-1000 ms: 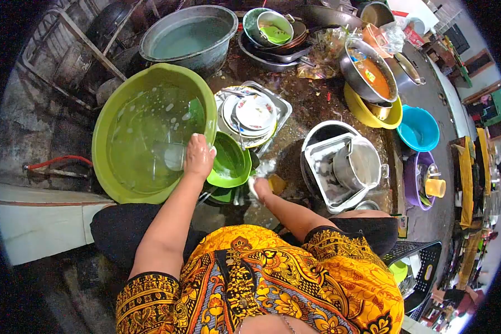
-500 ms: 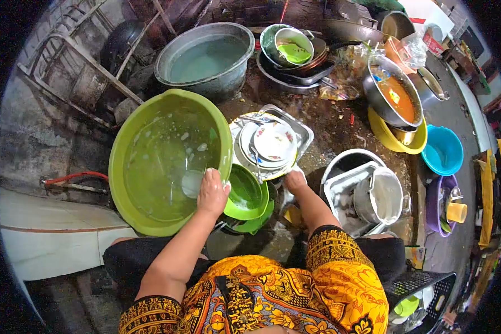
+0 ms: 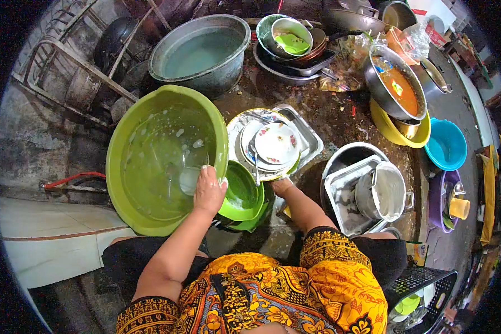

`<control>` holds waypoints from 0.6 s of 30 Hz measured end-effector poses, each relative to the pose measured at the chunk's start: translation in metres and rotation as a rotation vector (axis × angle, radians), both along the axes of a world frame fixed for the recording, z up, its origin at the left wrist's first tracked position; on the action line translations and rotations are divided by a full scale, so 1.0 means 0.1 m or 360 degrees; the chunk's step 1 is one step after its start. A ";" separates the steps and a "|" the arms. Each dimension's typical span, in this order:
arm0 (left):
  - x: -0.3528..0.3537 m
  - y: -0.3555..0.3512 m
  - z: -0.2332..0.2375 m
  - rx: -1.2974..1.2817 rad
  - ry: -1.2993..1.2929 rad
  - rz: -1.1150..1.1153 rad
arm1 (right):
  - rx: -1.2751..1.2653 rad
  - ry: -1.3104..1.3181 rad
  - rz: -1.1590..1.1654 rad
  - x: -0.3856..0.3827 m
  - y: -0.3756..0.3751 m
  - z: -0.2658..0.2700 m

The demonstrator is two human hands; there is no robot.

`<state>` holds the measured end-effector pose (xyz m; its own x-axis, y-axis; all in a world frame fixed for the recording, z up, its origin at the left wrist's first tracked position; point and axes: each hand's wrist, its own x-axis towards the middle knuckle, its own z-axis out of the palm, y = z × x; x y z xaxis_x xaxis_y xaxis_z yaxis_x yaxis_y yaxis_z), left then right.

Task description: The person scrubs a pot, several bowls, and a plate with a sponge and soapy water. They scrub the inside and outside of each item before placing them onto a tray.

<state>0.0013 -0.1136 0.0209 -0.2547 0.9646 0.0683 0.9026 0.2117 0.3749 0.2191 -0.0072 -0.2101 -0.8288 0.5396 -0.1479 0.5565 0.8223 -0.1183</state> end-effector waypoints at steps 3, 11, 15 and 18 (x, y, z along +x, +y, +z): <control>0.00 0.00 0.01 0.0002 -0.0013 0.0000 | -0.0070 -0.0353 0.0078 0.04 -0.17 0.29; 0.00 0.00 0.08 -0.0049 -0.0097 0.0032 | -0.0278 -0.0042 -0.0100 0.43 -0.55 0.13; -0.02 0.00 0.06 -0.0025 -0.0113 0.0033 | -0.0165 -0.0141 0.0106 0.50 -0.54 0.49; -0.02 0.00 0.10 -0.0067 -0.0123 0.0053 | -0.0393 -0.0313 0.0140 0.36 -0.50 0.88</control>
